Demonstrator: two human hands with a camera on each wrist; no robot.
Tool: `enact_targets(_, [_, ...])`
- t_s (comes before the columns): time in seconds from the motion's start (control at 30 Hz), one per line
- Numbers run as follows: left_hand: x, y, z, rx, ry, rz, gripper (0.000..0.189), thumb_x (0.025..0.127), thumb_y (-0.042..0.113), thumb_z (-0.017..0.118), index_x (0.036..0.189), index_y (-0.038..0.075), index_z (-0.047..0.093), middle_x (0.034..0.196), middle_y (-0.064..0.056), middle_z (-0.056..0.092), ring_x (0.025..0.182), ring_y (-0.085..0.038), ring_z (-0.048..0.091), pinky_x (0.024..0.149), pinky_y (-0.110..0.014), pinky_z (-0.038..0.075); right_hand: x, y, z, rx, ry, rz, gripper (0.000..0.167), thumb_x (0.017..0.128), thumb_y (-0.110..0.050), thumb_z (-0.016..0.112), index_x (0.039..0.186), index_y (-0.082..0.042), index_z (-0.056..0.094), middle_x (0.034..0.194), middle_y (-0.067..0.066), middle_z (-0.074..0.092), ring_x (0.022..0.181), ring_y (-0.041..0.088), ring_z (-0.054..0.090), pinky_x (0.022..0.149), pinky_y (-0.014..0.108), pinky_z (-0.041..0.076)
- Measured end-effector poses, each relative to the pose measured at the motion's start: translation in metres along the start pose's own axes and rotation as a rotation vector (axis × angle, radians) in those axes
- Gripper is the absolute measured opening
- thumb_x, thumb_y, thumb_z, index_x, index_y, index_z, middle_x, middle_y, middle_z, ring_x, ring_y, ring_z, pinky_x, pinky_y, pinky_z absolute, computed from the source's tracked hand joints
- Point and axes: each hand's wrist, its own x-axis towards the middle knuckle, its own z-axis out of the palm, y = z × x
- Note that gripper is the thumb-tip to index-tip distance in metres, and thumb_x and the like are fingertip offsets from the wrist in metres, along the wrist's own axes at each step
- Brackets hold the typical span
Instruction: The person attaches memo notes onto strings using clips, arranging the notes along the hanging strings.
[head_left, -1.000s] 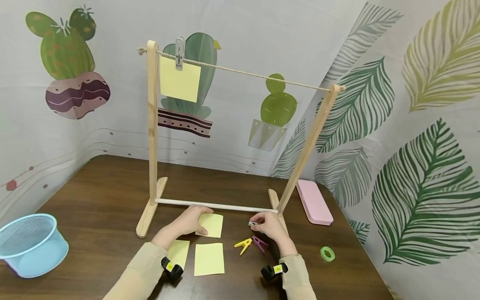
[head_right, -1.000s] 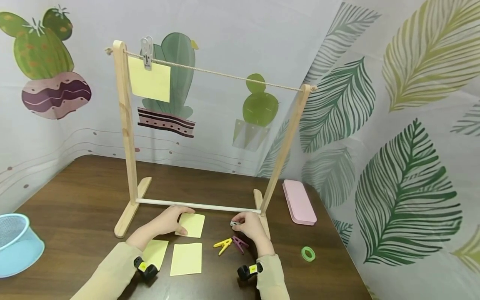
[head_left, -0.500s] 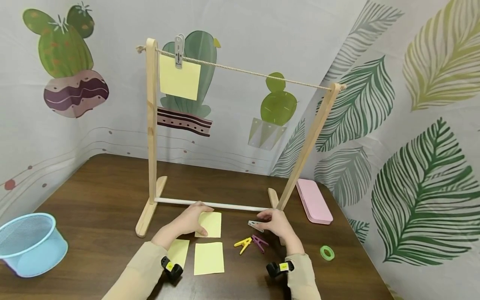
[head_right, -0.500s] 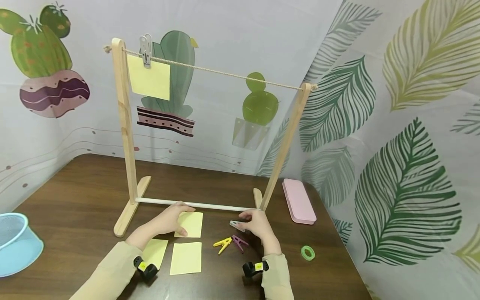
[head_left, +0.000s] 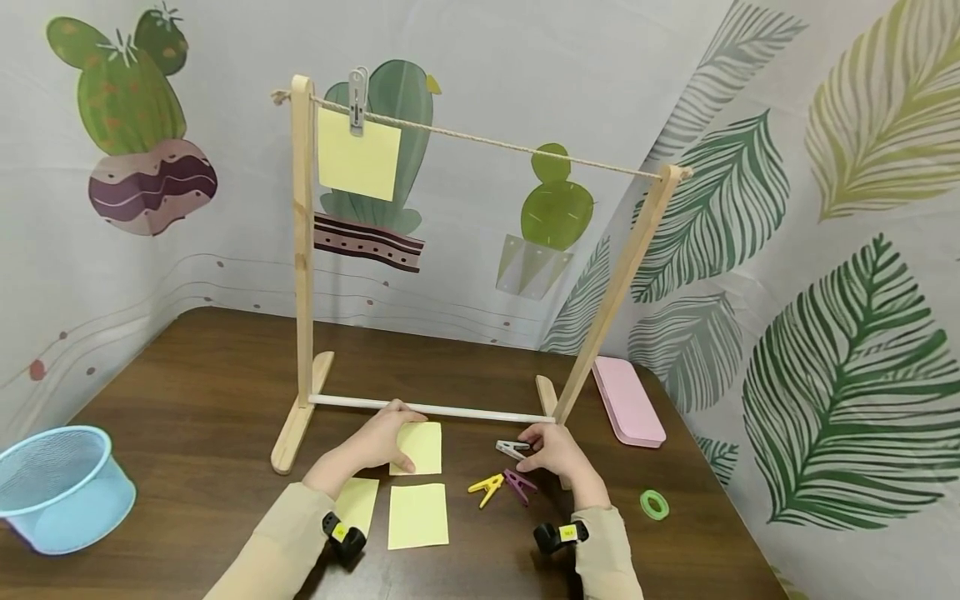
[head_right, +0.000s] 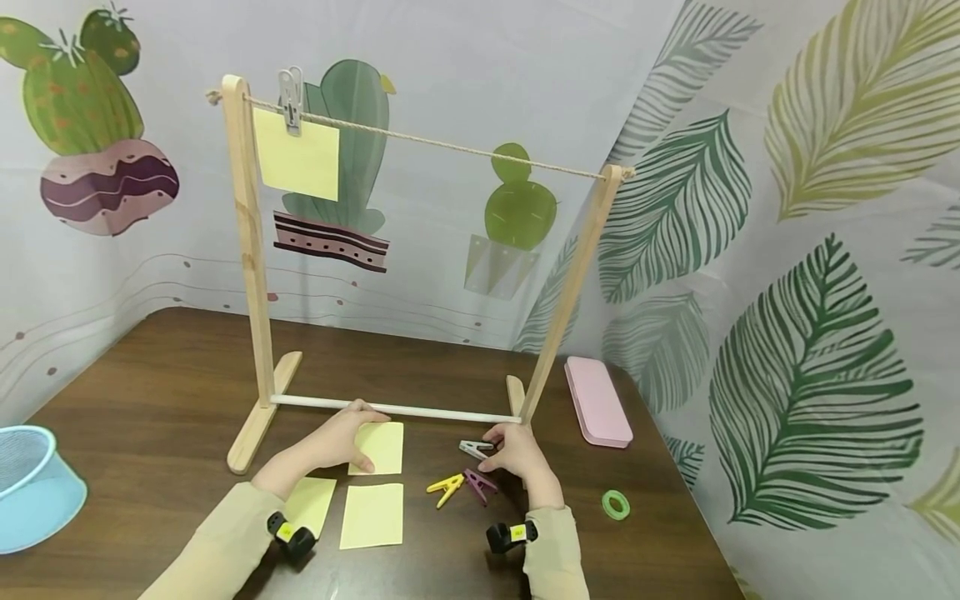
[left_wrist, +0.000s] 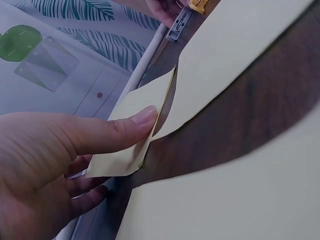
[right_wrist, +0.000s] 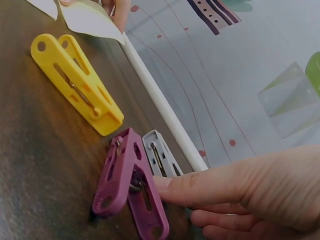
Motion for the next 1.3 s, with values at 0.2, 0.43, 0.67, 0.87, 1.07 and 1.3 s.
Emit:
enact_targets(0.2, [0.0020, -0.0028, -0.0005, 0.002, -0.014, 0.031, 0.076, 0.062, 0.016, 0.092, 0.130, 0.005, 0.060, 0.136, -0.016, 0.056, 0.131, -0.041, 0.045, 0.104, -0.052, 0.043, -0.0015, -0.0009, -0.0009, 0.010, -0.003, 0.004, 0.037, 0.063, -0.003, 0.088, 0.094, 0.003, 0.069, 0.084, 0.008, 0.065, 0.075, 0.016, 0.059, 0.066, 0.027, 0.050])
enact_targets(0.43, [0.0031, -0.0029, -0.0016, 0.003, -0.026, 0.046, 0.077, 0.061, 0.016, 0.093, 0.129, 0.003, 0.059, 0.133, -0.015, 0.059, 0.128, -0.039, 0.049, 0.105, -0.052, 0.041, -0.0031, -0.0011, -0.0015, 0.015, -0.004, -0.009, 0.033, 0.065, -0.004, 0.087, 0.091, 0.002, 0.069, 0.081, 0.008, 0.065, 0.071, 0.013, 0.058, 0.062, 0.024, 0.049])
enact_targets(0.67, [0.0035, -0.0036, -0.0019, -0.013, -0.026, 0.058, 0.074, 0.063, 0.016, 0.092, 0.128, 0.001, 0.059, 0.132, -0.016, 0.060, 0.128, -0.038, 0.050, 0.106, -0.051, 0.041, -0.0027, -0.0003, -0.0022, 0.021, -0.004, -0.023, 0.027, 0.067, -0.006, 0.086, 0.087, 0.001, 0.069, 0.080, 0.008, 0.066, 0.067, 0.010, 0.057, 0.058, 0.023, 0.047])
enact_targets(0.87, [0.0053, -0.0043, -0.0013, -0.039, 0.019, 0.040, 0.065, 0.073, 0.013, 0.085, 0.130, 0.002, 0.057, 0.129, -0.017, 0.062, 0.122, -0.037, 0.055, 0.103, -0.050, 0.044, -0.0019, 0.0000, -0.0017, 0.036, 0.026, -0.027, 0.026, 0.070, -0.006, 0.084, 0.090, 0.001, 0.069, 0.083, 0.011, 0.068, 0.071, 0.012, 0.061, 0.060, 0.024, 0.049])
enact_targets(1.07, [0.0055, -0.0028, -0.0027, -0.094, 0.083, 0.006, 0.046, 0.082, 0.009, 0.078, 0.124, 0.004, 0.063, 0.122, -0.016, 0.066, 0.116, -0.036, 0.060, 0.098, -0.050, 0.047, 0.0002, -0.0008, -0.0003, 0.055, 0.071, -0.022, 0.027, 0.072, -0.008, 0.080, 0.095, 0.001, 0.069, 0.084, 0.010, 0.070, 0.073, 0.011, 0.063, 0.060, 0.023, 0.049])
enact_targets(1.3, [0.0042, -0.0034, -0.0064, -0.147, 0.106, -0.013, 0.033, 0.084, 0.010, 0.076, 0.116, 0.006, 0.068, 0.118, -0.014, 0.068, 0.114, -0.037, 0.060, 0.095, -0.052, 0.048, 0.0045, -0.0006, 0.0021, 0.102, 0.148, -0.041, 0.024, 0.075, -0.009, 0.078, 0.096, -0.001, 0.070, 0.083, 0.009, 0.071, 0.074, 0.012, 0.064, 0.061, 0.021, 0.048])
